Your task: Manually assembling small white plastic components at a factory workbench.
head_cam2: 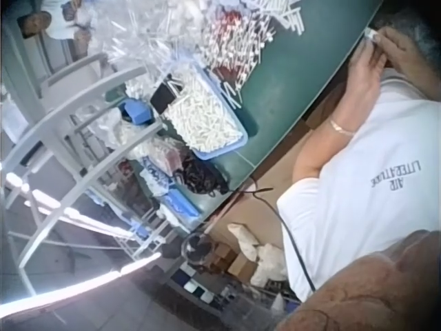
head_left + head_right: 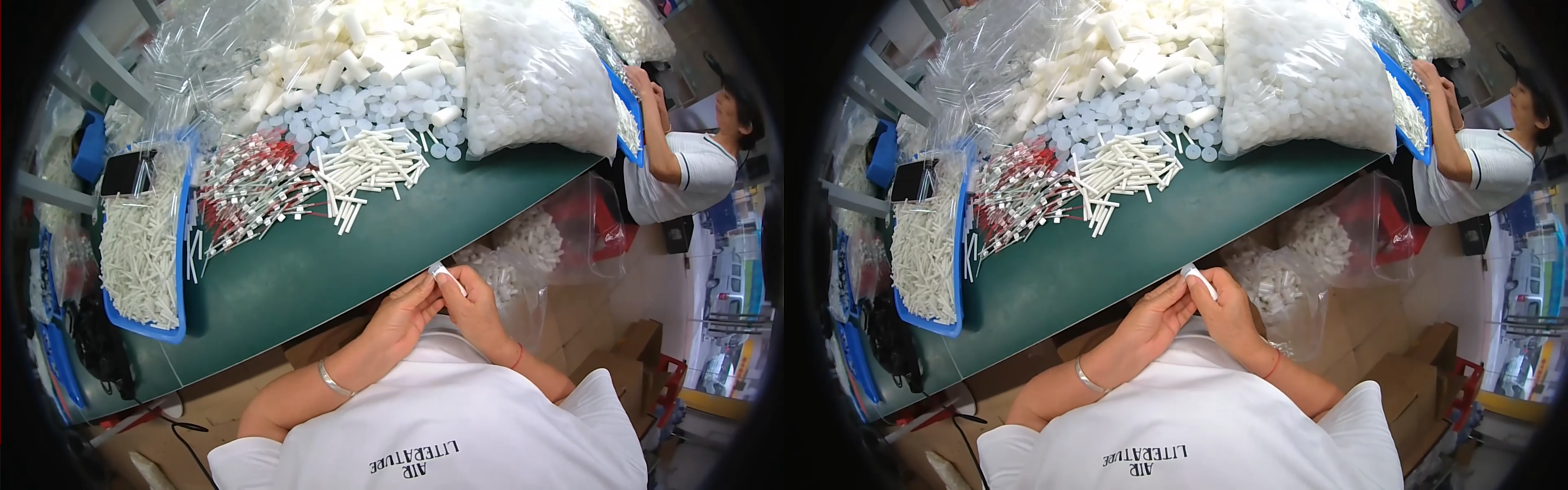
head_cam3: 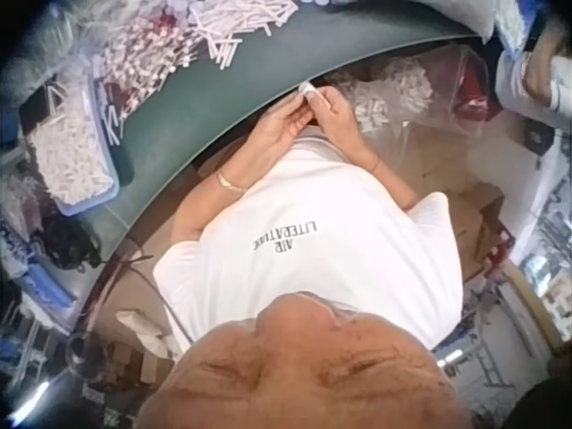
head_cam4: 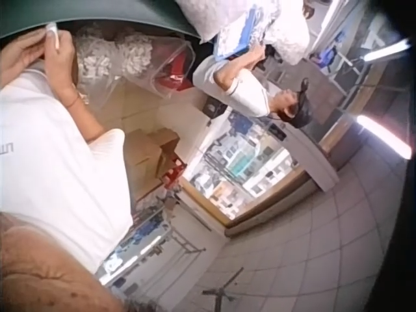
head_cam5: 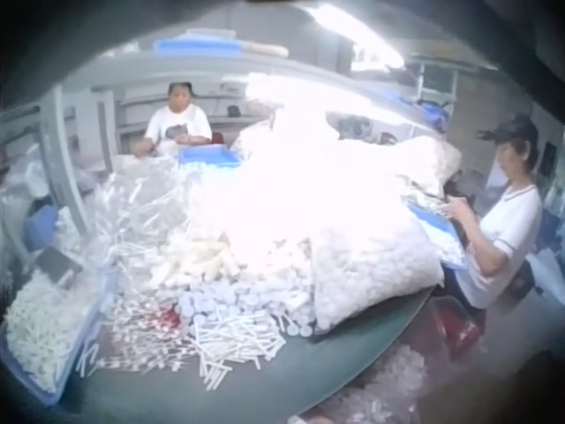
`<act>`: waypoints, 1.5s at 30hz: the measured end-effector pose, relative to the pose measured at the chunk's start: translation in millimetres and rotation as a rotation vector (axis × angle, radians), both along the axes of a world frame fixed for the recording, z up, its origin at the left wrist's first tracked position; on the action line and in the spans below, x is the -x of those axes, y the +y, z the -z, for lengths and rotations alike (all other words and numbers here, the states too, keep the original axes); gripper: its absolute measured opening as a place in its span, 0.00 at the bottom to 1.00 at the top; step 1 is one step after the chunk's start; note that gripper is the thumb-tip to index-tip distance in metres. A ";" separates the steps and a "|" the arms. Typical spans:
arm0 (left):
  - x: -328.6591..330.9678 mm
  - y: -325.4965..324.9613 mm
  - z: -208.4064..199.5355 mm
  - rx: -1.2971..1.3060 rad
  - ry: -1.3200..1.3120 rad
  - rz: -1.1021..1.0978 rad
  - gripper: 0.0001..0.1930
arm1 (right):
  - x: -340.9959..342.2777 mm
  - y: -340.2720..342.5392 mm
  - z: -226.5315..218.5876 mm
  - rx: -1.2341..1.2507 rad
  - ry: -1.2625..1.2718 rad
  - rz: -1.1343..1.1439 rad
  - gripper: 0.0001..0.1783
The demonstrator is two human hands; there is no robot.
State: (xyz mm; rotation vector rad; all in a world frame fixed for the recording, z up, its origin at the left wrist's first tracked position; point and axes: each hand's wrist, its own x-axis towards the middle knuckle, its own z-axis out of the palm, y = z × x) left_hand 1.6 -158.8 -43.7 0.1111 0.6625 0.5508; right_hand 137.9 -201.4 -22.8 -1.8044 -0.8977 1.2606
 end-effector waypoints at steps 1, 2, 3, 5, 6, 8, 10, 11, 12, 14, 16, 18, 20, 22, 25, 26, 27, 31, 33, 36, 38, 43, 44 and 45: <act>-0.1 0.8 0.8 0.015 -0.011 -0.001 0.14 | 2.9 0.6 2.6 -0.059 -0.025 0.019 0.14; -0.2 1.4 1.6 0.030 -0.022 -0.001 0.13 | 5.3 1.3 4.1 -0.119 -0.050 0.037 0.14; -0.1 1.3 4.4 0.032 -0.024 0.000 0.13 | 6.9 2.6 3.2 -0.117 -0.053 0.038 0.14; 0.5 -0.1 12.6 0.025 -0.045 -0.010 0.13 | 9.4 5.1 0.0 -0.103 -0.092 0.026 0.11; 0.7 -0.3 14.5 0.026 -0.046 -0.013 0.13 | 10.5 5.0 1.7 -0.103 -0.093 0.023 0.11; -0.2 1.1 14.4 0.017 -0.048 -0.011 0.13 | 11.3 3.5 8.6 -0.176 -0.187 0.013 0.11; -1.8 3.2 5.5 0.008 -0.027 -0.015 0.12 | 11.4 4.4 12.6 -0.226 -0.171 0.014 0.11; -2.2 2.7 1.6 0.000 -0.007 -0.019 0.11 | 11.4 4.0 13.5 -0.275 -0.156 0.015 0.12; -2.4 0.4 1.3 -0.001 -0.004 -0.021 0.11 | 9.5 2.1 11.1 -0.276 -0.153 0.013 0.12; -1.4 1.3 1.3 -0.070 0.003 -0.012 0.10 | 4.9 3.1 4.3 -0.037 0.316 0.062 0.15; 3.5 2.7 8.9 -0.141 -0.042 0.022 0.10 | 5.9 2.2 6.5 -0.034 0.483 0.071 0.17; 5.3 1.3 12.3 -0.207 -0.090 0.057 0.10 | 7.6 0.0 5.6 -0.024 0.648 0.081 0.18; 3.6 2.0 2.6 -0.232 -0.036 0.081 0.09 | 9.1 0.3 2.8 -0.004 0.722 0.113 0.20; 3.5 2.5 1.1 -0.223 -0.012 0.077 0.09 | 10.7 1.2 3.3 -0.008 0.727 0.121 0.20; 6.2 4.0 0.7 -0.216 0.015 0.093 0.10 | 17.4 2.0 2.3 -0.032 0.776 0.150 0.20; 7.4 3.7 0.6 -0.220 0.017 0.113 0.10 | 18.8 0.2 2.0 -0.053 0.820 0.172 0.20; 7.9 2.8 -0.3 -0.217 0.017 0.112 0.10 | 17.5 -0.7 2.1 -0.050 0.820 0.173 0.20; 6.0 1.1 -4.2 -0.241 0.032 0.128 0.12 | 11.8 0.3 5.2 0.004 0.922 0.151 0.27; 3.6 2.2 -5.5 -0.267 0.036 0.115 0.13 | 11.8 2.9 2.4 -0.004 0.939 0.157 0.28; 0.3 0.0 -2.2 -0.209 0.046 0.076 0.13 | 8.2 -2.9 11.7 -0.064 0.912 0.090 0.29; 2.6 0.7 6.7 -0.272 -0.015 0.135 0.14 | 7.1 -4.1 8.9 -0.068 0.808 0.061 0.28; -3.4 -4.5 -7.8 -0.251 0.094 0.105 0.16 | -22.0 -18.7 2.3 -0.131 0.112 -0.042 0.21; -5.5 -6.0 -17.4 -0.213 0.199 0.050 0.17 | -34.7 -20.1 -0.3 -0.375 -0.186 -0.219 0.19; -1.2 -5.0 -20.3 -0.183 0.143 0.090 0.17 | -45.1 -20.6 -2.6 -0.613 -0.489 -0.395 0.32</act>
